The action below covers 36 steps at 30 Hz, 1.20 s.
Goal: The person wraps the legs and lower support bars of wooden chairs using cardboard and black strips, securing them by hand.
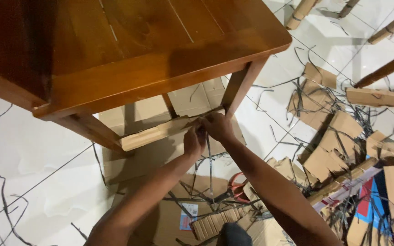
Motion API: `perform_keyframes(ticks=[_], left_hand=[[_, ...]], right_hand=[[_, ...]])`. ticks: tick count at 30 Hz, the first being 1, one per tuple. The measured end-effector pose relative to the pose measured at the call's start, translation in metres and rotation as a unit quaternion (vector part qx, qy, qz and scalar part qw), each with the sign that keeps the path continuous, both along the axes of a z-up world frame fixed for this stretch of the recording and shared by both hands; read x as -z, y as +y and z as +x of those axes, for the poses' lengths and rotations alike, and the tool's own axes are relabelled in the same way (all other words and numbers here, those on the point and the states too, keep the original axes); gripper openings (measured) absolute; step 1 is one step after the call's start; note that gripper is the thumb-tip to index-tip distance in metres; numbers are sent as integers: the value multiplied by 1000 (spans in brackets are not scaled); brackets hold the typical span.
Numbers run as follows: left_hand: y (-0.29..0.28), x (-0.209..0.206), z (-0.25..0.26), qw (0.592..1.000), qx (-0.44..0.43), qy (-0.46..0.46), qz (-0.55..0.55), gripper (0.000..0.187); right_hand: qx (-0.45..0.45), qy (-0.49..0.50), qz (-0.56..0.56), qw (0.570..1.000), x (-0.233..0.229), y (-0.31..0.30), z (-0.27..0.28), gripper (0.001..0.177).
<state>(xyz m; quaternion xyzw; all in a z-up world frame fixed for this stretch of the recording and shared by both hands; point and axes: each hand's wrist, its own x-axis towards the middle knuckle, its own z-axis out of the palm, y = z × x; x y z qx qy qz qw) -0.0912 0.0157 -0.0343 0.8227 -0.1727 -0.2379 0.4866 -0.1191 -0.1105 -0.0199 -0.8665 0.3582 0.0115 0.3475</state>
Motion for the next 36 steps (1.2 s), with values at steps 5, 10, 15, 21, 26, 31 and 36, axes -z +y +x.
perform_keyframes(ticks=[5, 10, 15, 21, 26, 31, 36], left_hand=[[24, -22, -4, 998, 58, -10, 6, 21], [38, 0, 19, 995, 92, 36, 25, 23], [40, 5, 47, 978, 171, 0, 117, 25], [32, -32, 41, 973, 187, -128, 36, 20], [12, -19, 73, 944, 201, -260, 28, 15], [15, -29, 82, 939, 198, -268, -82, 15], [15, -1, 85, 957, 191, -154, -153, 13]], right_hand=[[-23, -18, -23, 999, 38, -14, 9, 33], [-34, -68, 70, 995, 5, -8, -7, 27], [28, -98, 172, 980, 6, -10, -24, 14], [30, -175, 328, 928, -16, 0, -50, 11], [33, -181, 384, 905, -34, 7, -64, 14], [10, -156, 402, 902, -39, 8, -75, 13], [-23, -122, 372, 920, -42, 11, -79, 8]])
